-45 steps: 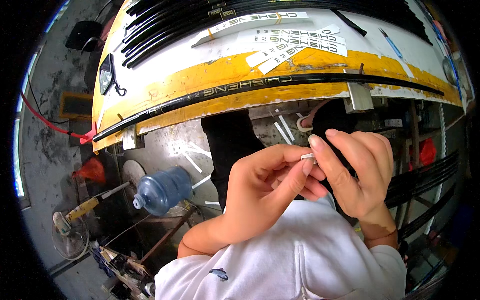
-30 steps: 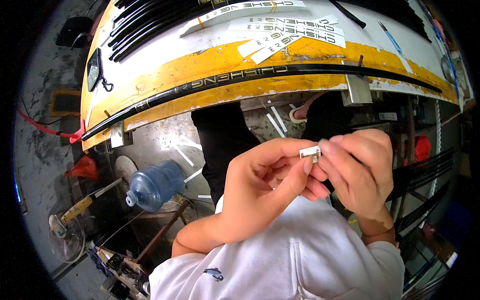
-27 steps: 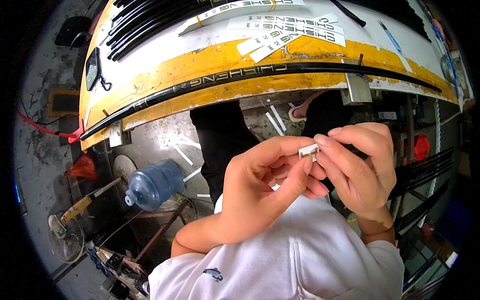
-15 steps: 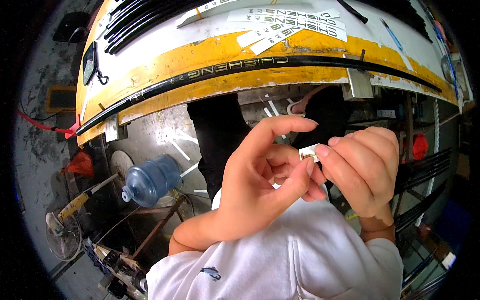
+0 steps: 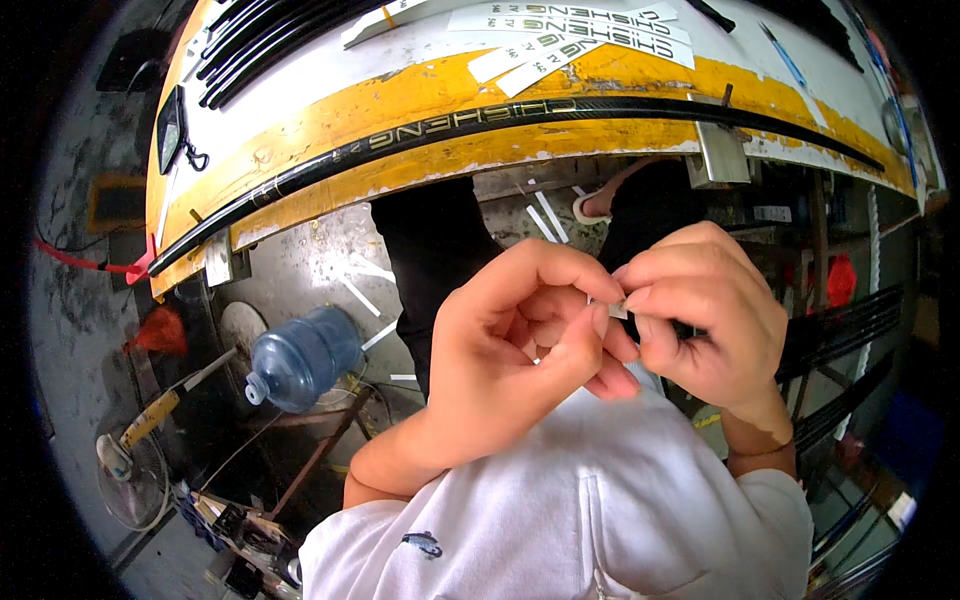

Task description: The person applies adhesive labels to black rods on a workbench. They peel backing from labels, align them on the rods, and smooth them down. The person also wipes a rod with a cloth and briefly handles a water bottle and a beaded bracelet.

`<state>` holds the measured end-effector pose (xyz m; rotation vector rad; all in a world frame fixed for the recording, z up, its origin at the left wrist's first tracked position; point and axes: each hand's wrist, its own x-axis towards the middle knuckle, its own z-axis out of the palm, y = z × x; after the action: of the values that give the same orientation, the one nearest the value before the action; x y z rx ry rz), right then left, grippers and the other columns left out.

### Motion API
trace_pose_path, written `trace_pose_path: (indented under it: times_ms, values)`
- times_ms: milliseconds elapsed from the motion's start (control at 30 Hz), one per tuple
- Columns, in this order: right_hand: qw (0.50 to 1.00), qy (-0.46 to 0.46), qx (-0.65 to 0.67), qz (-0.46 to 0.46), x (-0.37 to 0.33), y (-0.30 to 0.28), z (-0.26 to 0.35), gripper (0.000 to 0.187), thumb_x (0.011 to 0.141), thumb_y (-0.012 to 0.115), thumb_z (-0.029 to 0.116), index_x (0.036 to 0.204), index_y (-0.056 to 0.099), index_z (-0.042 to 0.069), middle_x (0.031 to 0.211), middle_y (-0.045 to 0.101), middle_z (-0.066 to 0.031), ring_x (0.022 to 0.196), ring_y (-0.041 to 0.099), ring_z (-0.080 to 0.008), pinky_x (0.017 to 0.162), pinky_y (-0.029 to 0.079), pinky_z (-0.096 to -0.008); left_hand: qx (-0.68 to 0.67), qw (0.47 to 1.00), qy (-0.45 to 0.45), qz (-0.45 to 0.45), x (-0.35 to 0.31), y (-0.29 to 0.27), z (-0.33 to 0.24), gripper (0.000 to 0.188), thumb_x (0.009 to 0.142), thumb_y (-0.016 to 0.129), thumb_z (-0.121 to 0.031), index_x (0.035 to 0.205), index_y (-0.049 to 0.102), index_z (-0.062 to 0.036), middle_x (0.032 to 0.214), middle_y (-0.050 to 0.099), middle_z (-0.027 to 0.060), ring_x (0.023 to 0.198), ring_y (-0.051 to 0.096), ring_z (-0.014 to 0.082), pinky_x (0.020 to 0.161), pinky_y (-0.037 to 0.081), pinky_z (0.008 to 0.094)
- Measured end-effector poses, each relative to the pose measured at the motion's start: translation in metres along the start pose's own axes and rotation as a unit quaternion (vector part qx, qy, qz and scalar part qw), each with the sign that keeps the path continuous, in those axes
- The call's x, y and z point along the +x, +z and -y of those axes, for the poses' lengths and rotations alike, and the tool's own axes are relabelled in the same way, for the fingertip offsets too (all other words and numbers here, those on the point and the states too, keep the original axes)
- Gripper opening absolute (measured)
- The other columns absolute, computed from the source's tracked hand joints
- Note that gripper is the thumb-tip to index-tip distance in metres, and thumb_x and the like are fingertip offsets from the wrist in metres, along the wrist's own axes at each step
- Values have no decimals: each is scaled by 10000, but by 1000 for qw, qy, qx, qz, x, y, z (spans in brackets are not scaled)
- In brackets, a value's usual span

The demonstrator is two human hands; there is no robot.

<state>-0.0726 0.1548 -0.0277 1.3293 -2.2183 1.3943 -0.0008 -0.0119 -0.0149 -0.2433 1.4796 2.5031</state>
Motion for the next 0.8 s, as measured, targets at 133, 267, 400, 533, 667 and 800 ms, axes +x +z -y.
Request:
trace_pose_path:
  times_ms: [133,267,400,533,667,800]
  values:
    - [982,147,120,7,1,0,5,191,674,651,-83,820,594,26,790,632,-92,679,620,-203,599,500,-292,28,998,53,-11,-1,-3,8,195,873,566,46,1062,523,61,834,653,122,727,677,166,653,552,240]
    - [949,255,182,-22,-5,6,10,139,763,611,-72,864,595,23,813,655,-56,653,606,-67,589,478,-218,67,996,63,-22,2,-6,9,216,847,600,44,1049,527,66,777,642,117,643,654,160,568,540,231]
    - [924,296,238,-35,-5,8,11,117,813,575,-58,898,585,22,819,654,-25,614,561,-20,577,450,-185,100,991,59,-61,4,-6,7,240,820,631,43,1032,520,64,763,636,115,581,622,143,516,516,219]
    - [903,322,274,-79,-1,12,13,100,833,567,-39,910,577,25,822,648,-15,597,537,-15,570,435,-182,82,989,112,-50,7,-16,21,214,820,640,44,1001,526,54,809,629,107,640,632,134,553,516,215]
    - [904,342,256,-2,1,4,14,89,842,528,-48,914,529,4,867,618,-93,741,568,-105,690,467,-240,80,985,150,-35,9,-19,22,229,821,643,66,1024,538,49,850,627,95,708,635,114,600,517,206]
    - [913,339,226,22,5,0,16,97,836,512,-63,916,508,-8,884,593,-125,809,584,-149,752,485,-270,148,973,174,-8,12,-25,25,289,803,656,60,1052,511,43,863,612,95,715,627,117,596,509,206]
